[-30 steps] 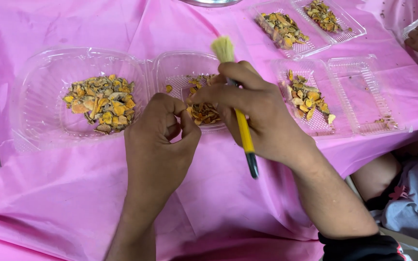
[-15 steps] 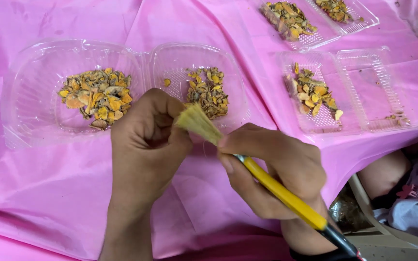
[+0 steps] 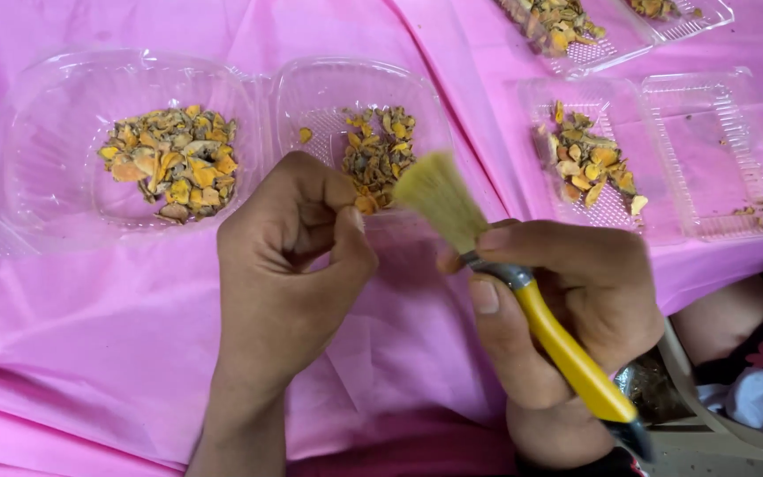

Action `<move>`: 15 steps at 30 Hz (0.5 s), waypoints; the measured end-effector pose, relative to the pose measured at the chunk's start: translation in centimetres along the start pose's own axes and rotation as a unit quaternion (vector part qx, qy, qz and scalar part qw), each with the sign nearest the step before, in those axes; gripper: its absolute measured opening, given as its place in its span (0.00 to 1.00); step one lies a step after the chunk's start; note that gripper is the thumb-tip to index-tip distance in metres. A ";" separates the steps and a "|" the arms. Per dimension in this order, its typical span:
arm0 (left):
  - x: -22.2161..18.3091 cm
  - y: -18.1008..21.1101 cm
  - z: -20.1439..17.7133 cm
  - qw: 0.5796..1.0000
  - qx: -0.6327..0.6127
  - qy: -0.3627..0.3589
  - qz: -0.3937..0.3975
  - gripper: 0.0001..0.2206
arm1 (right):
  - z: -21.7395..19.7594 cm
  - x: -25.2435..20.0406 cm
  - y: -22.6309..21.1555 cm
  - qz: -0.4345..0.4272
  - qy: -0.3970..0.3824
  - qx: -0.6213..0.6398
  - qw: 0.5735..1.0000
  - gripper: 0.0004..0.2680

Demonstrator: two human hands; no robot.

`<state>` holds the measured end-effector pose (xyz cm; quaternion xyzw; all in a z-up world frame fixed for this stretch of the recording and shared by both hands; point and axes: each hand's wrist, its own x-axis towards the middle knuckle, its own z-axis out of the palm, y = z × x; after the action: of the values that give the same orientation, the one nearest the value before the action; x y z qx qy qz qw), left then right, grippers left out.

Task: Sorting and cleaning dried tea leaves or flower petals using a brush and fingers in plastic containers

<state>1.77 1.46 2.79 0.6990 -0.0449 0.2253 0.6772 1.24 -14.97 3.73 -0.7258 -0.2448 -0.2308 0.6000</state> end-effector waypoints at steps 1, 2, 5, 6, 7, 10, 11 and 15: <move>-0.1 0.0 0.2 1.000 0.000 0.000 -0.001 0.12 | 0.0 0.1 1.0 0.001 0.000 0.000 1.000 0.09; 0.0 0.0 0.3 1.000 -0.006 -0.003 0.008 0.12 | 0.1 0.3 2.1 -0.068 -0.020 -0.015 0.997 0.07; 0.0 0.2 0.5 1.000 -0.014 -0.009 0.015 0.12 | -0.2 0.9 1.9 -0.125 -0.060 -0.018 0.990 0.07; 0.1 0.3 0.5 1.000 -0.016 -0.010 0.014 0.11 | -0.2 1.2 1.3 -0.115 -0.079 -0.005 0.990 0.08; 0.1 0.1 0.2 1.000 -0.015 -0.010 0.017 0.11 | -0.7 0.6 1.0 -0.117 -0.078 -0.005 0.990 0.08; 0.0 -0.5 -0.1 1.000 -0.027 -0.003 0.005 0.11 | -1.6 -0.7 1.0 -0.051 -0.052 -0.002 0.997 0.10; -0.1 -0.5 -0.1 0.999 -0.035 -0.003 0.006 0.11 | -1.4 -0.6 1.5 -0.054 -0.086 -0.037 0.994 0.10; -0.3 -0.3 -0.2 0.999 -0.032 0.001 -0.010 0.11 | -0.3 1.3 2.0 -0.143 -0.132 -0.063 0.979 0.12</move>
<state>1.56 1.56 2.44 0.6775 -0.0446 0.2172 0.7013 3.47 -15.51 3.08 -0.7438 -0.4076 -0.2316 0.4763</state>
